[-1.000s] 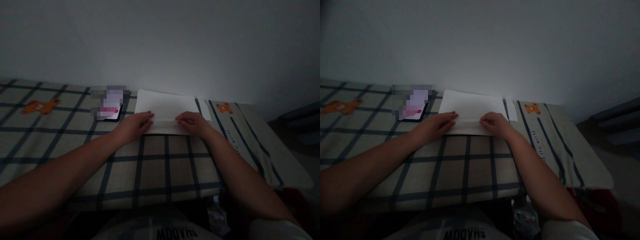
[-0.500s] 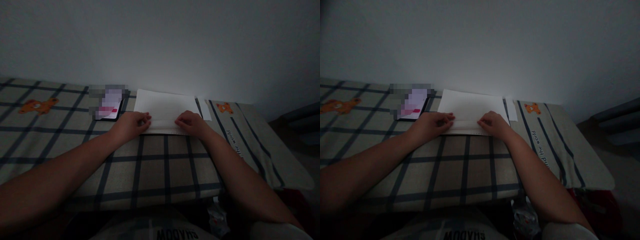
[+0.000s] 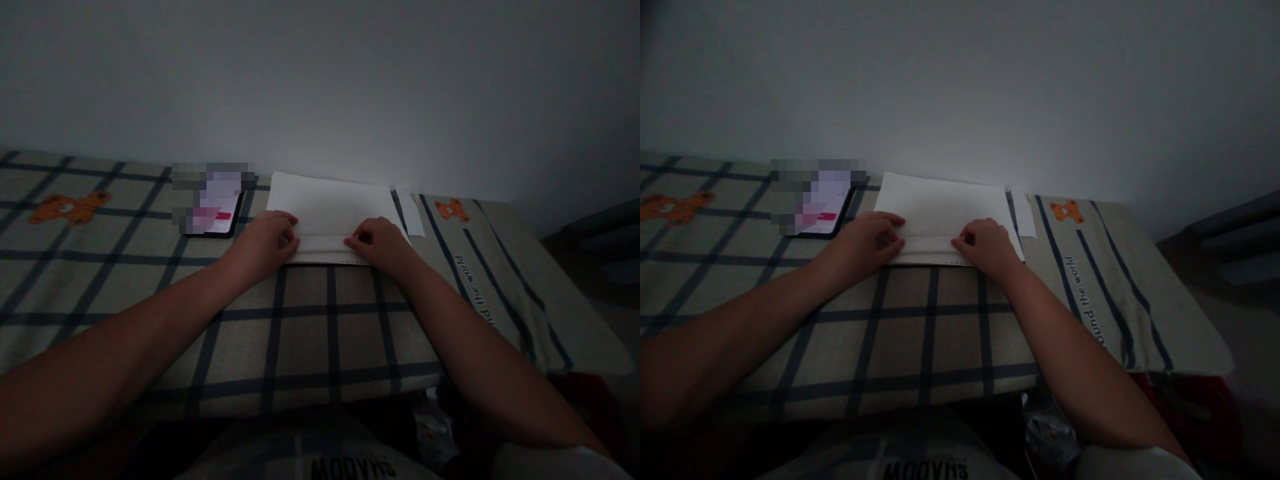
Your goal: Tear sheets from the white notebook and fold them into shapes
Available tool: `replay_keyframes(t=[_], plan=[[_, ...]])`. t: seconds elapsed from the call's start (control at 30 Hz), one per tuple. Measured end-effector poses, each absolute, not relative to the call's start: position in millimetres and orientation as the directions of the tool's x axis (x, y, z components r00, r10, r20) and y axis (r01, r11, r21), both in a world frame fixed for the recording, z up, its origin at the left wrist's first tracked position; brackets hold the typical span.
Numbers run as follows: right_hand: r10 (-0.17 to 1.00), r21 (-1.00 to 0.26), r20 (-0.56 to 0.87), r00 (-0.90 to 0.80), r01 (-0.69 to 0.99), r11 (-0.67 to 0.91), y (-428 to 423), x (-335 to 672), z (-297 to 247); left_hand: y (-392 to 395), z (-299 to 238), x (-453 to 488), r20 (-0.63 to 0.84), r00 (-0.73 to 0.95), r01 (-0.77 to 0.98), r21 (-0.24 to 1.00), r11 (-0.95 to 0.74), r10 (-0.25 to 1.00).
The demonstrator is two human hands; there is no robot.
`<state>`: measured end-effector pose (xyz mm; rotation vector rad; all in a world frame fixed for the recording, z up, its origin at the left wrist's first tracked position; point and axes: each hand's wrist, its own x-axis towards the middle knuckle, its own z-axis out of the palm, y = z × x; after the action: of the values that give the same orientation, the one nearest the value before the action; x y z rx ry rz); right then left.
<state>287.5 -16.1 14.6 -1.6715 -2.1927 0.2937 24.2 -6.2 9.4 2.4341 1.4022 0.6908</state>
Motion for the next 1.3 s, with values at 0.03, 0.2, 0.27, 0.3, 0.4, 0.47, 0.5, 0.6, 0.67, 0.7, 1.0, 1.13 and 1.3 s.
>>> replay_keyframes(t=[0.03,0.2,0.27,0.3,0.4,0.47,0.5,0.6,0.67,0.7,1.0,1.13,1.3], plan=[[0.961,-0.371,0.164,-0.224,0.888,0.271,-17,287,14,-6,9,24,0.275,0.427,0.746,0.432,-0.507,0.862],[0.966,-0.355,0.165,-0.198,0.902,0.245,-17,286,13,-7,10,26,0.273,0.434,0.751,0.416,-0.512,0.859],[0.972,-0.353,0.155,-0.177,0.909,0.222,-17,285,13,-7,11,27,0.269,0.433,0.754,0.415,-0.509,0.86],[0.975,-0.352,0.151,-0.165,0.912,0.209,-18,285,13,-8,12,27,0.265,0.431,0.756,0.416,-0.506,0.862],[0.977,-0.325,0.16,-0.142,0.927,0.188,-19,283,13,-8,14,29,0.258,0.42,0.76,0.424,-0.493,0.87],[0.977,-0.294,0.17,-0.13,0.94,0.176,-20,282,13,-9,15,29,0.249,0.412,0.763,0.431,-0.481,0.877],[0.977,-0.282,0.171,-0.124,0.944,0.17,-20,281,13,-9,15,29,0.245,0.408,0.764,0.437,-0.476,0.88],[0.98,-0.276,0.162,-0.112,0.949,0.154,-20,280,13,-9,16,29,0.239,0.395,0.757,0.463,-0.462,0.887],[0.981,-0.277,0.16,-0.112,0.949,0.153,-20,281,12,-9,16,28,0.238,0.385,0.749,0.483,-0.453,0.892],[0.981,-0.274,0.159,-0.114,0.949,0.154,-20,281,12,-8,15,28,0.236,0.381,0.748,0.49,-0.447,0.894],[0.987,-0.25,0.141,-0.079,0.962,0.113,-19,276,15,-7,16,29,0.22,0.35,0.747,0.52,-0.413,0.911],[0.988,-0.257,0.134,-0.076,0.96,0.109,-18,275,15,-6,14,29,0.243,0.352,0.75,0.504,-0.428,0.904],[0.989,-0.252,0.133,-0.071,0.962,0.103,-18,275,14,-6,14,30,0.257,0.368,0.752,0.483,-0.449,0.893]])
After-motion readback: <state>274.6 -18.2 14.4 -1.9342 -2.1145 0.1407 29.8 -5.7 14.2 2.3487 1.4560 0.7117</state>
